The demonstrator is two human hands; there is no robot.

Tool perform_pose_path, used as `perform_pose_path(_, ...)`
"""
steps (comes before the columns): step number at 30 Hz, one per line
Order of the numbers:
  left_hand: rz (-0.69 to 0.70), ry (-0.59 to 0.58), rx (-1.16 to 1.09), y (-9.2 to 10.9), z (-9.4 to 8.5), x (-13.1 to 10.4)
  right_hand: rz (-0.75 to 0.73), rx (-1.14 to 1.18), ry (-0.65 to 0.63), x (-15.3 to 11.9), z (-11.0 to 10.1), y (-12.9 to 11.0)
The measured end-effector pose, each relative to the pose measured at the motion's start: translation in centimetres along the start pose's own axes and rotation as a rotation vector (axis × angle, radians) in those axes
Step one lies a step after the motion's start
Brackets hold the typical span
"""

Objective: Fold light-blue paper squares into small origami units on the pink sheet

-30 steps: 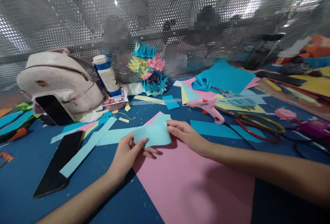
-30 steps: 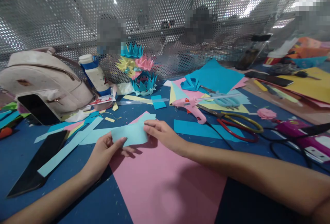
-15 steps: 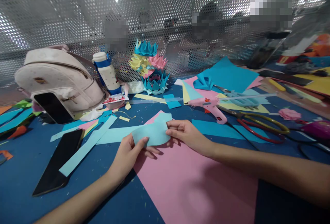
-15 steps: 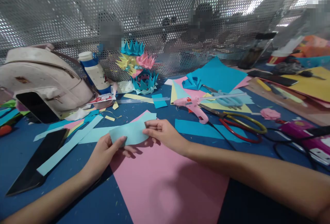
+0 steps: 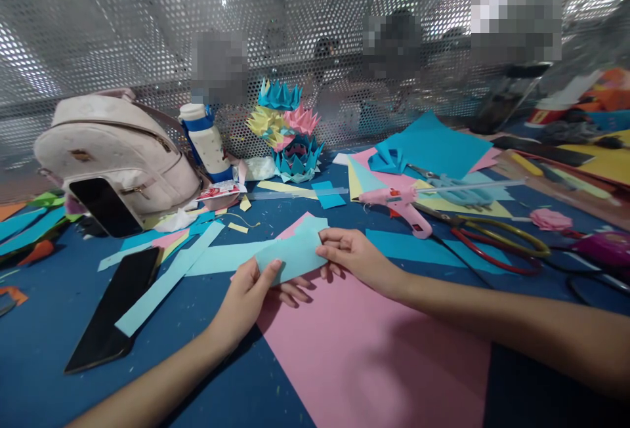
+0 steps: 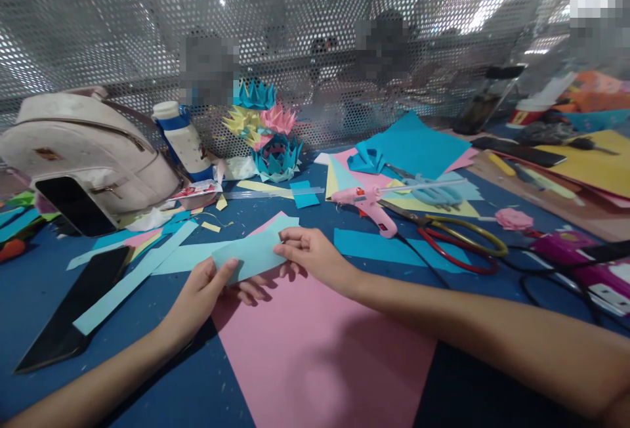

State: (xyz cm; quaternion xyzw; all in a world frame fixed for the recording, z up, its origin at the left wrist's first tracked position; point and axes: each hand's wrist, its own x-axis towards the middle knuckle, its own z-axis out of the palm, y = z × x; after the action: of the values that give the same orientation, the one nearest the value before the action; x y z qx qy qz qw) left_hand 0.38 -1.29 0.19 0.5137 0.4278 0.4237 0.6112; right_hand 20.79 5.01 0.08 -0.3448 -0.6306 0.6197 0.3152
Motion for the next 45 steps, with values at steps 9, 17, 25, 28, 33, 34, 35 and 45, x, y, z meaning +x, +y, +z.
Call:
perform_pose_path(9,0.0,0.019,0.026,0.67,0.41,-0.06,0.024,-0.01,-0.006,0.1,-0.11,0.28)
perform_pose_path(17,0.023,0.091,0.029,0.46,0.38,-0.32,0.017,-0.028,0.005,0.01,0.05,0.11)
perform_pose_path(25,0.04,0.138,0.055,0.25,0.25,-0.47,0.008,-0.034,0.001,0.06,-0.04,0.3)
perform_pose_path(28,0.045,0.136,0.086,0.38,0.34,-0.44,0.007,-0.03,-0.003,0.09,-0.08,0.44)
perform_pose_path(33,0.04,0.085,0.107,0.62,0.45,-0.42,0.015,-0.037,-0.013,0.09,-0.05,0.39)
perform_pose_path(34,0.039,0.08,0.113,0.62,0.45,-0.44,0.016,-0.036,-0.014,0.08,-0.02,0.33)
perform_pose_path(35,0.04,0.083,0.119,0.62,0.46,-0.47,0.017,-0.035,-0.014,0.07,0.01,0.28)
perform_pose_path(45,0.032,0.05,0.121,0.63,0.54,-0.38,0.021,-0.025,-0.016,0.06,0.05,0.28)
